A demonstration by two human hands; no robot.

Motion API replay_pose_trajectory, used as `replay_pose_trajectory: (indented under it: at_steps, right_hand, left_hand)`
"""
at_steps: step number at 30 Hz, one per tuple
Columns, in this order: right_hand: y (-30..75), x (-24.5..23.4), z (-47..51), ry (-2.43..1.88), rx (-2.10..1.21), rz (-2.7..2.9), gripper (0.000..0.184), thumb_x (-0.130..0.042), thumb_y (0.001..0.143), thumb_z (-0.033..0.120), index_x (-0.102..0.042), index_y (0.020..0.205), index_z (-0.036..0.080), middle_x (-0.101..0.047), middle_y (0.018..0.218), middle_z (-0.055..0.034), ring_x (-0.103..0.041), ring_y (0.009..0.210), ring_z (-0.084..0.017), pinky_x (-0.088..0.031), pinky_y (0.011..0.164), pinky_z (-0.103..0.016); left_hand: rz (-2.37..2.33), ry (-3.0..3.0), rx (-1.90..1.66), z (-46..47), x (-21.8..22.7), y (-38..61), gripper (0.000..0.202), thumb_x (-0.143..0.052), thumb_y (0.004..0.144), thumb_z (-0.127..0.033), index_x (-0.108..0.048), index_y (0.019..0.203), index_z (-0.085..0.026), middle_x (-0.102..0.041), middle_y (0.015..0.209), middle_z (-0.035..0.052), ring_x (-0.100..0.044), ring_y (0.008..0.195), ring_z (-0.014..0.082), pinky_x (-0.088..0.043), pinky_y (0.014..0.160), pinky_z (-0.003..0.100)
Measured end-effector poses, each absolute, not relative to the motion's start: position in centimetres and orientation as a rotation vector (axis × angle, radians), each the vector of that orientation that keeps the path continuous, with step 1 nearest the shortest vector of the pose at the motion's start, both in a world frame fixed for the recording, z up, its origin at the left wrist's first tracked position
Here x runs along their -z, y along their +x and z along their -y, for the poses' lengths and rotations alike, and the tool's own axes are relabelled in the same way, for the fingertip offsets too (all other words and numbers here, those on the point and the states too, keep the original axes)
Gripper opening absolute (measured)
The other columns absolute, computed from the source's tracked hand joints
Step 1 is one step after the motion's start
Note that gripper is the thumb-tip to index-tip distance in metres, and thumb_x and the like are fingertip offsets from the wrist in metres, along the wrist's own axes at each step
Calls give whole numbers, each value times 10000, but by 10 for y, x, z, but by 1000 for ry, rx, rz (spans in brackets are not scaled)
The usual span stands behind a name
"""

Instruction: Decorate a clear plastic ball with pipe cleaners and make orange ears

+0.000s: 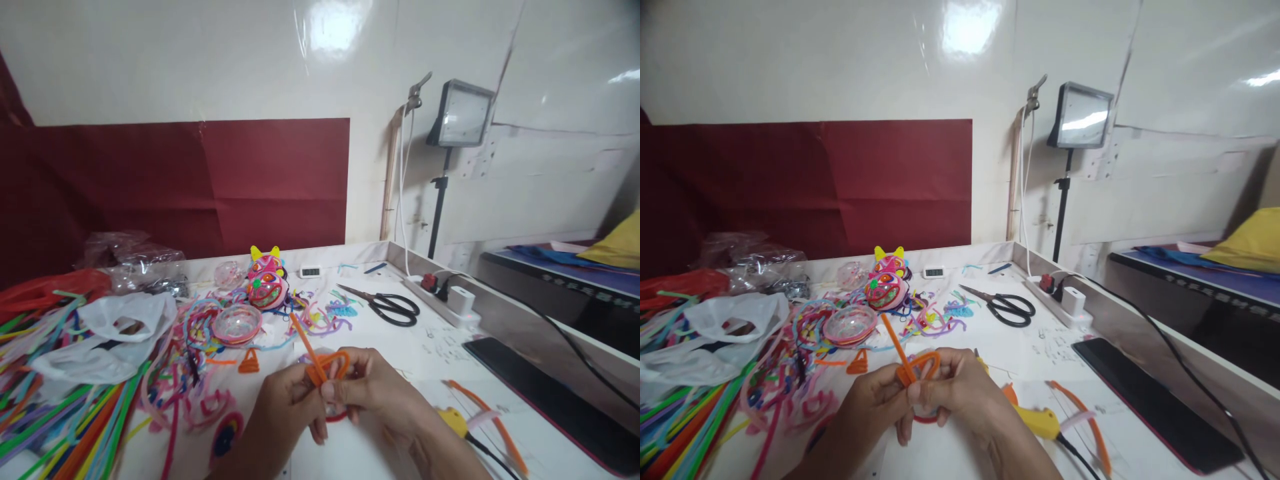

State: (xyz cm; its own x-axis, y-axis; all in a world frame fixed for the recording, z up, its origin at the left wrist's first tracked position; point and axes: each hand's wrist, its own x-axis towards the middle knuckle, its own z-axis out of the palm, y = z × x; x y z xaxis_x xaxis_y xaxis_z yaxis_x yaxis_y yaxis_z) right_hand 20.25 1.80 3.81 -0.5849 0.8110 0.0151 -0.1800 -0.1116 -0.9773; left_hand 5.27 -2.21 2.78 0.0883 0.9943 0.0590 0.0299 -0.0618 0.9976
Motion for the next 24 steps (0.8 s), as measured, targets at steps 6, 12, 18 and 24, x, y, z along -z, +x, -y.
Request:
replay_pose_trajectory:
  at_steps: [6, 12, 18, 24]
  right_hand:
    - [202, -35, -20, -737, -1764, 1446, 351, -828, 535, 371, -599, 624, 121, -620, 537, -2, -522, 458, -83, -352, 389, -159]
    - [203, -36, -20, -770, -1721, 1477, 376, -835, 516, 389, -595, 628, 122, -610, 542, 5, -513, 467, -85, -376, 406, -173]
    - [201, -34, -21, -747, -1712, 1515, 385, -829, 507, 424, -586, 621, 147, -565, 509, 33, -503, 464, -99, -397, 457, -219]
    - [199, -36, -18, -636, -1719, 1590, 334, -782, 585, 431, -609, 657, 154, -551, 542, 34, -497, 518, -108, -381, 528, -236]
  left_hand:
    - [-1228, 1469, -1128, 24, -30, 51, 242, -602, 782, -392, -613, 762, -151, -560, 414, -26, -516, 366, 107, -423, 402, 199]
    - [-1206, 1571, -1049, 29, -39, 49, 216, -524, 816, -345, -597, 820, -142, -597, 513, 9, -580, 480, 154, -475, 497, 257]
    - [-1310, 1727, -1128, 33, -47, 45, 258, -460, 845, -297, -589, 654, -180, -604, 548, 16, -587, 519, 151, -451, 528, 238]
    - [-1454, 1653, -1208, 25, -37, 43, 360, -480, 844, -397, -510, 541, -206, -548, 394, -7, -518, 357, 125, -415, 414, 217]
